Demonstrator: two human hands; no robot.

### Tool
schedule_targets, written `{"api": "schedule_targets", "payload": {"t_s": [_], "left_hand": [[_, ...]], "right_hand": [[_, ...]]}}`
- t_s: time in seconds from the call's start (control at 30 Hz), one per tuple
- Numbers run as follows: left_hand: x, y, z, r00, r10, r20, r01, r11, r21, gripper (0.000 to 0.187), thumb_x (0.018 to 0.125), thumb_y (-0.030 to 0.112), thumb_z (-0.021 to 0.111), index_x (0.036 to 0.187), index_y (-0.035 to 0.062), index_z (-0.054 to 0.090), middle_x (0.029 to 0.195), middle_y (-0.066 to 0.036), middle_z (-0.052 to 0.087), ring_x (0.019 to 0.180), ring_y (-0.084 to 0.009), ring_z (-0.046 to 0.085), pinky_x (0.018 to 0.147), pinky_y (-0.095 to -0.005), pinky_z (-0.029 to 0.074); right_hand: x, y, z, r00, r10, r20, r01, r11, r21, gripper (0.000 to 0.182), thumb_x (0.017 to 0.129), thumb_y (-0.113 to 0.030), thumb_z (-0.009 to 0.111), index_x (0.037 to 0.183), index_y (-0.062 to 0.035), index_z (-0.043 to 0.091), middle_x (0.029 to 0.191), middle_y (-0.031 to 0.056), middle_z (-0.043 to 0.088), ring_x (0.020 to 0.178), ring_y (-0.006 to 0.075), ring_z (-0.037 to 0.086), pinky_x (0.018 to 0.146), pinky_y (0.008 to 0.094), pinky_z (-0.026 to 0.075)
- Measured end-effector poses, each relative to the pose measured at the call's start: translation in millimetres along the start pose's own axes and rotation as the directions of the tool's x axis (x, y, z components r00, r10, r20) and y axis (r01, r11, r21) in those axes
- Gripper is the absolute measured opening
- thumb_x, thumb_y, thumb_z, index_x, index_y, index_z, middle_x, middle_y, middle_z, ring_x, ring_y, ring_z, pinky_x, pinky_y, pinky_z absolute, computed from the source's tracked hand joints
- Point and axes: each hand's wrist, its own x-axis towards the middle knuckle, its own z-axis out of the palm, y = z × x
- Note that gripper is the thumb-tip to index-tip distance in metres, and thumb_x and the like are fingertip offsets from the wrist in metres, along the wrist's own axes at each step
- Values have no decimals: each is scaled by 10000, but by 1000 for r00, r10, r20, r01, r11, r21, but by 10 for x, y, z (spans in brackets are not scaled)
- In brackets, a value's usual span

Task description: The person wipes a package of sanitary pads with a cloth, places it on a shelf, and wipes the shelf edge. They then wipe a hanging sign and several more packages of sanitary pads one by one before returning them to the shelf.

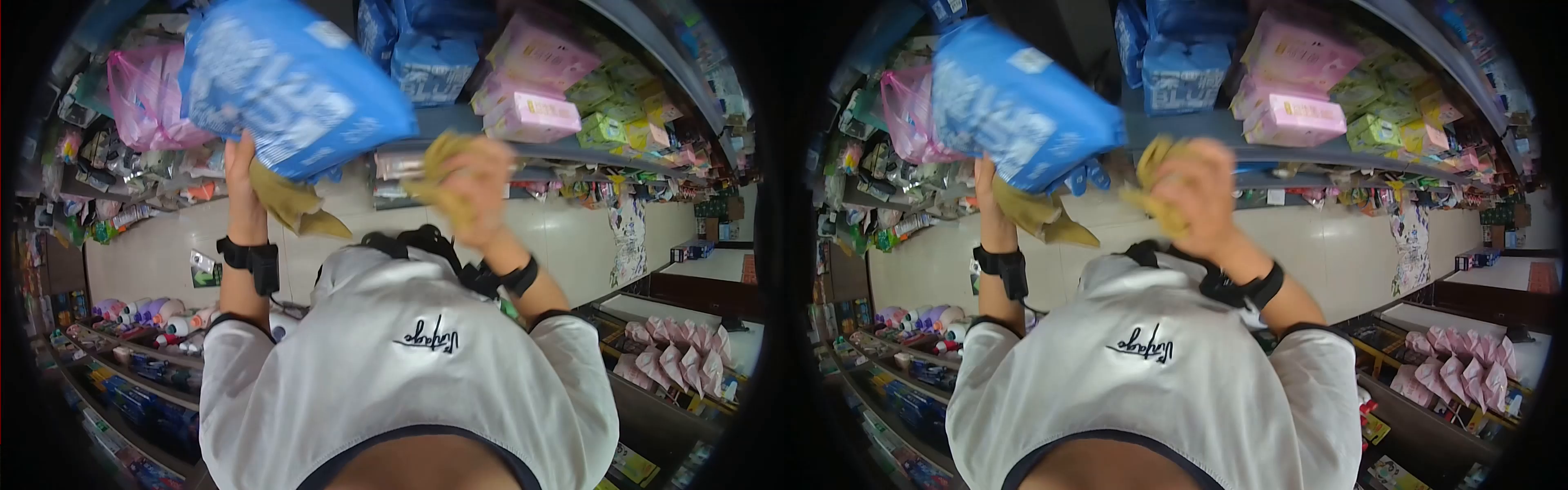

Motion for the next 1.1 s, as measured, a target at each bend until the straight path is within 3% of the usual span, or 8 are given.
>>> {"api": "schedule_targets", "payload": {"t_s": [0.07, 0.4, 0.5, 0.57, 0.83, 0.9, 1.0, 1.1], "left_hand": [[-60, -85, 26, 997, -79, -10, 79, 993, 87, 422, 862, 170, 505, 1204, -29, 358, 1137, -170, 492, 978, -243, 544, 857, -361, 444], [-112, -18, 27, 990, -137, -18, 138, 971, 196, 365, 792, 145, 609, 1083, -37, 484, 1011, -118, 572, 911, -182, 564, 823, -300, 439], [-88, 22, -21, 953, -273, 128, 215, 914, 343, 405, 774, 145, 631, 1104, -35, 481, 1032, -107, 563, 928, -165, 548, 831, -289, 422], [-96, 34, 89, 958, -272, 92, 220, 902, 373, 445, 763, 149, 645, 1131, -33, 473, 1042, -97, 557, 947, -155, 529, 839, -280, 406], [353, 336, 111, 975, 4, 224, -104, 895, 435, 430, 827, 241, 592, 1184, 53, 441, 1056, -47, 519, 881, -110, 506, 787, -228, 404], [426, 486, 309, 974, 221, -54, -196, 937, 289, 430, 871, 323, 513, 1193, 48, 443, 1147, -60, 477, 961, -140, 512, 822, -241, 398], [363, 465, 877, 981, 136, -138, -117, 984, 133, 192, 835, 205, 569, 956, 61, 528, 760, -29, 534, 678, -124, 531, 590, -240, 426], [377, 194, 737, 997, 61, 49, -69, 980, 186, 193, 866, 179, 533, 1037, 110, 477, 825, 16, 500, 748, -75, 506, 640, -198, 410]], "right_hand": [[367, -54, -182, 970, 60, -236, -55, 998, 27, 268, 651, -157, 695, 873, -114, 550, 967, 79, 514, 925, 296, 441, 806, 403, 334], [-37, 140, 317, 973, 226, 56, -233, 944, 235, 377, 721, -104, 661, 1016, -77, 427, 1184, 146, 348, 1114, 270, 344, 930, 370, 299], [5, 274, 313, 908, 419, -7, -350, 767, 538, 643, 621, -92, 740, 1166, -98, 399, 1165, 152, 383, 1087, 253, 398, 926, 357, 347], [264, 302, 175, 753, 512, 412, -600, 277, 751, 850, 577, -50, 768, 1287, -63, 300, 1174, 136, 425, 1040, 204, 465, 874, 304, 400], [83, 310, 341, 495, 644, 583, -682, -127, 720, 634, 631, -21, 719, 1182, 33, 410, 1000, 94, 572, 897, 145, 565, 793, 268, 461], [81, 240, 395, 500, 640, 583, -684, -122, 720, 570, 640, -6, 705, 1143, 29, 439, 974, 96, 585, 878, 149, 579, 781, 266, 474], [91, 137, 515, 520, 602, 606, -646, -187, 740, 582, 646, 21, 696, 1157, 33, 417, 987, 100, 573, 889, 154, 579, 796, 269, 471], [170, 69, 558, 495, 658, 567, -628, -180, 757, 600, 640, 26, 701, 1165, 31, 409, 985, 100, 568, 881, 158, 579, 791, 268, 471]]}}
